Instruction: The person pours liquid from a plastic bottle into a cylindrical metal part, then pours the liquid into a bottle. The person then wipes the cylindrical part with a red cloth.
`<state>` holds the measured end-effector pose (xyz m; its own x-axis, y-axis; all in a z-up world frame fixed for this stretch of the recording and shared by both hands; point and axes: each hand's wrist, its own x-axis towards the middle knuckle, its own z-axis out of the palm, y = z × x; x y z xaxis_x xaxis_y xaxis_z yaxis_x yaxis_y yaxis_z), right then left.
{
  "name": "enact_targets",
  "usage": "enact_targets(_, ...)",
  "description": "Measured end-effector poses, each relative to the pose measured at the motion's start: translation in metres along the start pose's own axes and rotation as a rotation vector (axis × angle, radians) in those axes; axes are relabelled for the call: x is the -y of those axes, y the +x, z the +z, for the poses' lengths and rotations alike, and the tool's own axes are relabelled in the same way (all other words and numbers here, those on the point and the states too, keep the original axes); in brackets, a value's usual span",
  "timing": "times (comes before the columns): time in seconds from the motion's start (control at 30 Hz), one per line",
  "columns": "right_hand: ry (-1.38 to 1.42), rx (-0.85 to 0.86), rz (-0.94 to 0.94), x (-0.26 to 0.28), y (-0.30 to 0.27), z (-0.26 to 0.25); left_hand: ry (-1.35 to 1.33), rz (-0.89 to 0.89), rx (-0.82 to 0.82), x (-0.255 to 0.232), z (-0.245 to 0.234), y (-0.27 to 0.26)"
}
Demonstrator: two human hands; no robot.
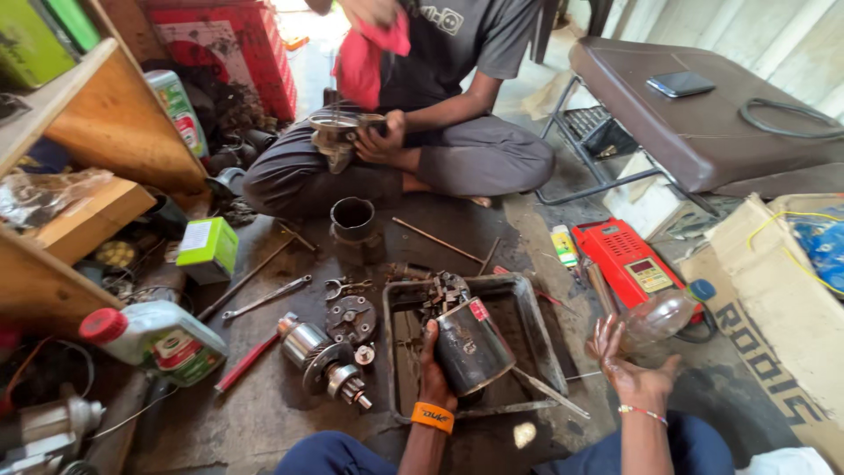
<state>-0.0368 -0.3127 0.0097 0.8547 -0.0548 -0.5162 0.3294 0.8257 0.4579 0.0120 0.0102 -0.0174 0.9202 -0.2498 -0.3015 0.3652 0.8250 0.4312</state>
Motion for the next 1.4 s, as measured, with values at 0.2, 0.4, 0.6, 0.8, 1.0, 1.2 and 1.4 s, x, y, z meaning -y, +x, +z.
enact_targets(0.2,-0.039,0.047,0.006,0.029,0.027,0.011,0.056,0.03,-0.018,0.003,-0.012,0.007)
enact_targets(0.4,0.116,-0.09,-0.011,0.065,0.058,0.017,0.046,0.06,0.03,0.006,-0.01,0.007)
enact_targets(0.6,0.035,0.035,0.282,0.055,0.028,-0.004,0.04,-0.022,0.075,0.008,-0.017,0.008)
enact_targets(0.8,-0.507,0.235,0.031,-0.012,-0.022,-0.016,0.001,0.032,-0.025,0.005,-0.012,0.007)
enact_targets(1.0,-1.343,0.451,-0.534,-0.069,-0.07,0.015,-0.041,-0.017,0.007,0.009,-0.015,0.011)
enact_targets(1.2,-1.854,0.885,-0.903,-0.127,-0.107,0.043,0.126,0.064,-0.005,0.014,-0.019,0.017)
enact_targets(1.4,-1.993,0.972,-0.901,-0.166,-0.11,0.072,0.274,0.164,-0.105,0.016,-0.017,0.015)
